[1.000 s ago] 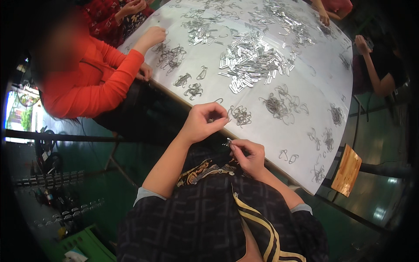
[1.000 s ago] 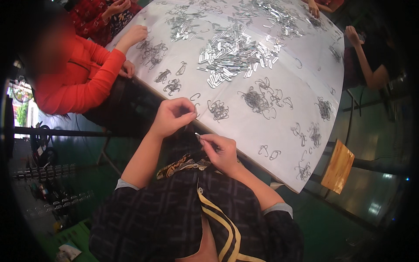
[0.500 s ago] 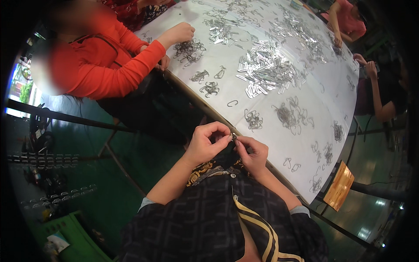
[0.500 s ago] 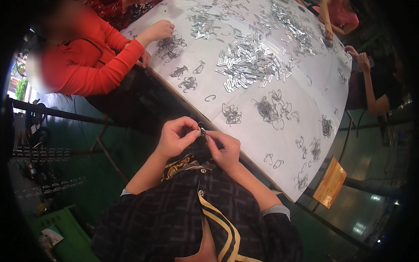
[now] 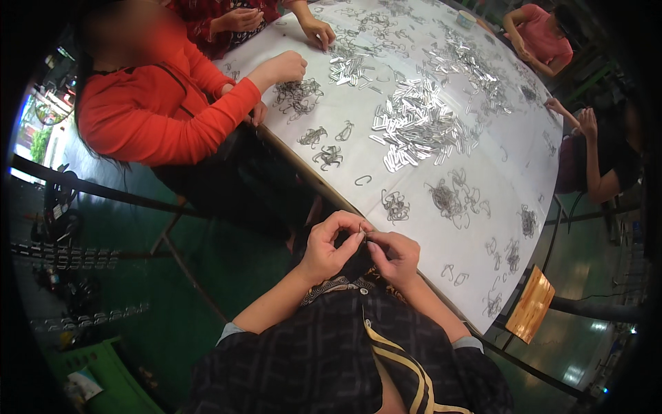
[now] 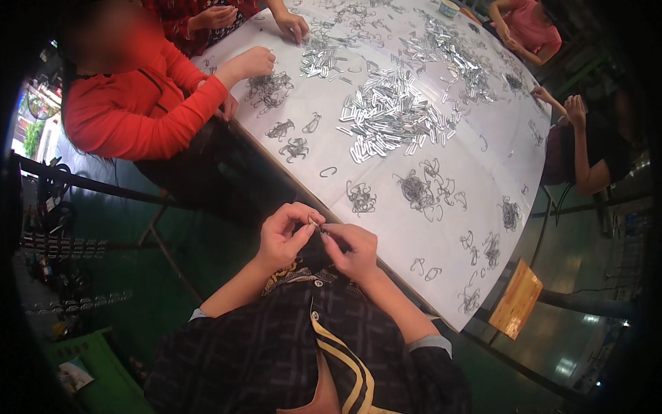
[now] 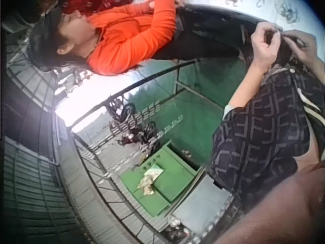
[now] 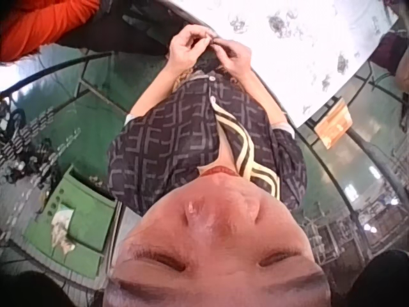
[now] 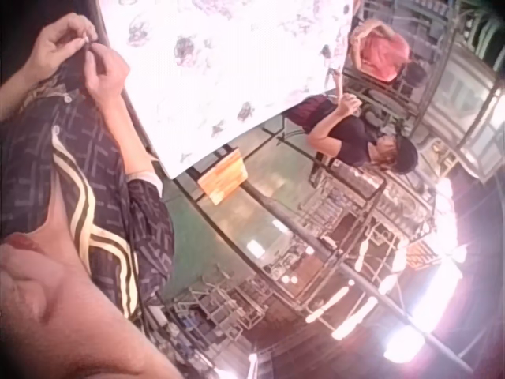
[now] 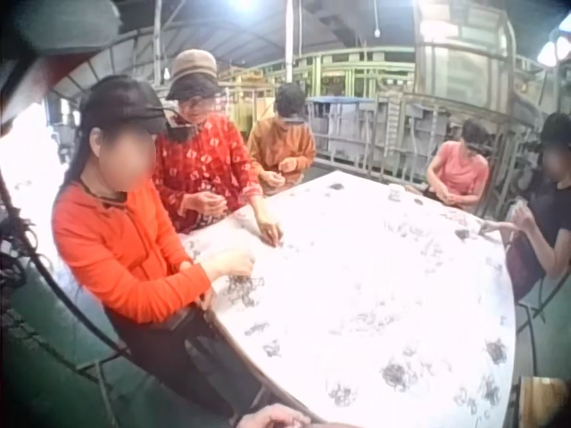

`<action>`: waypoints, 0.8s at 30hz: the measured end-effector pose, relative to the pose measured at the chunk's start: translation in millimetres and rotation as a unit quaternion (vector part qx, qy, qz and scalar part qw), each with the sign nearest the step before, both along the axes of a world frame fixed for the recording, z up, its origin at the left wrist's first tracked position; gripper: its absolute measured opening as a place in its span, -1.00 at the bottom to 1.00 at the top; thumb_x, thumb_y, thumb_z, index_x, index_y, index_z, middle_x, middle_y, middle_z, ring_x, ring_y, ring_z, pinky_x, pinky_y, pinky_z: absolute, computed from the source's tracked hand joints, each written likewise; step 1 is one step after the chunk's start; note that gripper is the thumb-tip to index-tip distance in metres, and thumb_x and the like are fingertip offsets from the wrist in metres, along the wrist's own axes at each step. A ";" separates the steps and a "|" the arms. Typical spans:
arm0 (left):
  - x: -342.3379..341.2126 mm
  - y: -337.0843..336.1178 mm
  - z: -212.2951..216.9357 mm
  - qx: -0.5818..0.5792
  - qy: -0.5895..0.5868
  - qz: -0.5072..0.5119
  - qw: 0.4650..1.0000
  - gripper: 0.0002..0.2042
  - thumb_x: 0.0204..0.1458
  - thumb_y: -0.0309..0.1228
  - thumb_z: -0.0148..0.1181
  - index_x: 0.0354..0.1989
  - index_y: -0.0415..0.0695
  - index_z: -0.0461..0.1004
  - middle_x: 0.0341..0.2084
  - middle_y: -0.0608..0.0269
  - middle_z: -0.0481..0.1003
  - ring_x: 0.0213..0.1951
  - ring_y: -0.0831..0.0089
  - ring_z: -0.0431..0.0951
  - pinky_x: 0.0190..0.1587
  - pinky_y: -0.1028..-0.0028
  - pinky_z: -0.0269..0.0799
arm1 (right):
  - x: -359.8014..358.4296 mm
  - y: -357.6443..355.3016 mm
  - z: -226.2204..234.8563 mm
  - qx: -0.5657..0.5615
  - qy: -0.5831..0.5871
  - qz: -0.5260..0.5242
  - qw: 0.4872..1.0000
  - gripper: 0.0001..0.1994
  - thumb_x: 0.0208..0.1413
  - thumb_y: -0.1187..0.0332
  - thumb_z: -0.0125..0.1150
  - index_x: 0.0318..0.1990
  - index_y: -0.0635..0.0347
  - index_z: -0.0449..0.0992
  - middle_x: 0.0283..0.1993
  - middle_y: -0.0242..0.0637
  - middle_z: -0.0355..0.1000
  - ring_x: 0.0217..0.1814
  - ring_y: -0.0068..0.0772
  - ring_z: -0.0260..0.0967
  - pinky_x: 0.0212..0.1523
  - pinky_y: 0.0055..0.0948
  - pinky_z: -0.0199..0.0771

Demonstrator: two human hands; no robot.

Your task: The person sits at a large table in a workshop and assembles small metal components by hand. They pick up individual metal pieces and fasteners from piles on the table, joining them together. Other workers are visible in the background performing similar tasks.

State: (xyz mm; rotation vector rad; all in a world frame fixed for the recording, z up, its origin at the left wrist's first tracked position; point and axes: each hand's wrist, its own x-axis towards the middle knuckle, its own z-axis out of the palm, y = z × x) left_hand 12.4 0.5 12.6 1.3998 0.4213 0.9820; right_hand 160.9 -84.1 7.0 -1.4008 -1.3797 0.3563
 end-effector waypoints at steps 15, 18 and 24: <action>-10.4 3.8 2.1 0.083 0.065 -0.009 0.994 -0.89 0.03 -0.71 0.08 -0.31 -0.25 0.37 -0.25 0.09 0.49 -0.19 0.43 0.49 -0.06 0.45 0.38 | 109.1 116.9 -55.7 -0.156 -0.234 -0.201 0.938 -0.87 0.00 0.44 0.27 -0.30 0.28 0.59 -0.30 -0.11 0.45 -0.19 -0.01 0.40 -0.15 -0.17 0.41; -9.6 4.2 0.2 0.089 0.048 0.030 0.994 -0.93 0.02 -0.63 0.14 -0.34 -0.24 0.41 -0.30 0.16 0.53 -0.35 0.50 0.48 -0.20 0.51 0.41 | 110.0 123.2 -56.6 -0.180 -0.231 -0.206 0.934 -0.88 0.00 0.44 0.25 -0.31 0.29 0.58 -0.30 -0.08 0.46 -0.19 0.03 0.41 -0.15 -0.14 0.41; -13.8 4.9 -0.7 0.068 0.071 -0.011 0.995 -0.90 0.04 -0.70 0.09 -0.31 -0.26 0.38 -0.26 0.10 0.50 -0.19 0.44 0.49 -0.06 0.47 0.38 | 123.8 119.0 -61.5 -0.164 -0.241 -0.191 0.937 -0.87 0.02 0.43 0.24 -0.28 0.27 0.57 -0.36 -0.07 0.51 -0.35 -0.04 0.47 -0.25 -0.19 0.45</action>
